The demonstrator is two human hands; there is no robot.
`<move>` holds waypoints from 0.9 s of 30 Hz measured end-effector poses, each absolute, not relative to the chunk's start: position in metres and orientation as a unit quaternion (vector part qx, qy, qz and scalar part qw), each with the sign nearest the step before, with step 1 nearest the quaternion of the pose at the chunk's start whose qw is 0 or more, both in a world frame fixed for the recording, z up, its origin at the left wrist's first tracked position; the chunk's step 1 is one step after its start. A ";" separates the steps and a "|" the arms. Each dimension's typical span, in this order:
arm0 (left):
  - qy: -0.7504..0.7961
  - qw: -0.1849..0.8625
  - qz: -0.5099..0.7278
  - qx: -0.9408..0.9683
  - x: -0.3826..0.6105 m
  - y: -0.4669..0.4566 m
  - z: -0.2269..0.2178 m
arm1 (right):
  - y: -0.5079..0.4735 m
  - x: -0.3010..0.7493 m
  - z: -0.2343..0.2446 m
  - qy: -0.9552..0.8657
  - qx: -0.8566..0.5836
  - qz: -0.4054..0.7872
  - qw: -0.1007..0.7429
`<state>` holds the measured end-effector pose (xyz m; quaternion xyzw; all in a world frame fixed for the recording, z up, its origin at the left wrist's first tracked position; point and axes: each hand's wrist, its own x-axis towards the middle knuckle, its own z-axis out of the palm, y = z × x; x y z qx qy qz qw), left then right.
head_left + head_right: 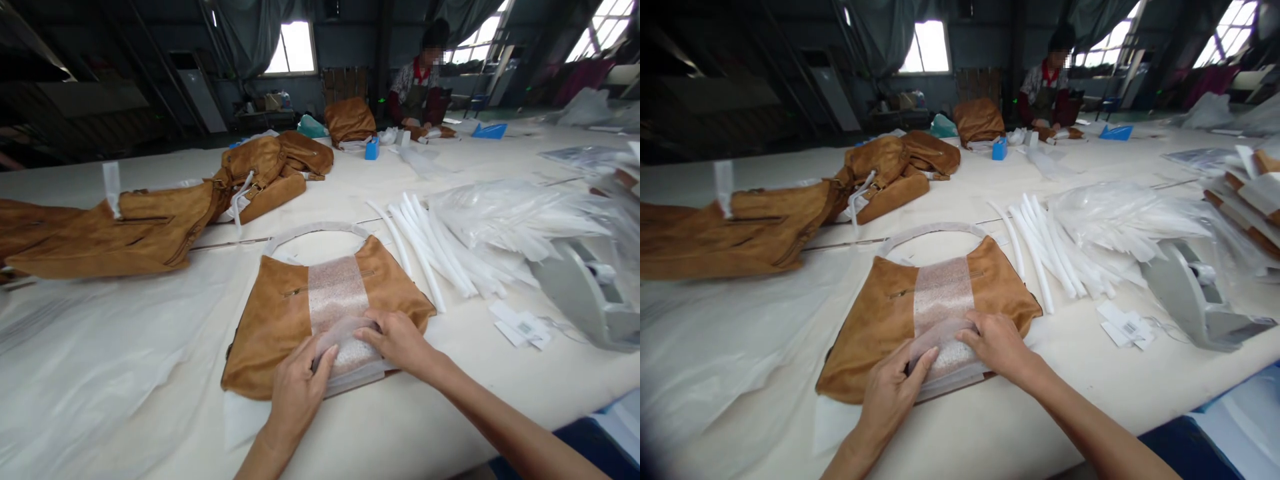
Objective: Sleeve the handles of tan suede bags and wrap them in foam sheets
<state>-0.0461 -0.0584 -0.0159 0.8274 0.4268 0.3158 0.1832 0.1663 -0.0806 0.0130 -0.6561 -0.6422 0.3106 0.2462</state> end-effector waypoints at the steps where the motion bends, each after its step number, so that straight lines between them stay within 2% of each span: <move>1: 0.440 0.164 0.315 0.825 -0.044 -0.060 -0.017 | -0.080 0.164 0.012 -0.637 -0.668 0.302 0.238; 6: 0.475 0.110 0.334 0.807 -0.038 -0.062 -0.021 | -0.078 0.158 0.010 -0.637 -0.709 0.244 0.178; 11: 0.488 0.094 0.386 0.778 -0.035 -0.056 -0.017 | -0.073 0.155 0.012 -0.625 -0.723 0.250 0.157; 14: 0.494 0.010 0.379 0.782 -0.035 -0.062 -0.009 | -0.071 0.156 0.012 -0.620 -0.722 0.260 0.162; 16: 0.435 -0.034 0.347 0.831 -0.035 -0.068 -0.007 | -0.071 0.157 0.011 -0.624 -0.721 0.254 0.163; 20: 0.258 -0.042 0.237 0.936 -0.037 -0.071 -0.020 | -0.072 0.155 0.006 -0.626 -0.727 0.231 0.163; 23: 0.260 -0.095 0.214 0.937 -0.035 -0.063 -0.040 | -0.067 0.152 0.002 -0.582 -0.737 0.241 0.247; 27: 0.292 -0.079 0.251 0.919 -0.032 -0.049 -0.067 | -0.062 0.166 0.002 -0.339 -0.668 0.418 0.513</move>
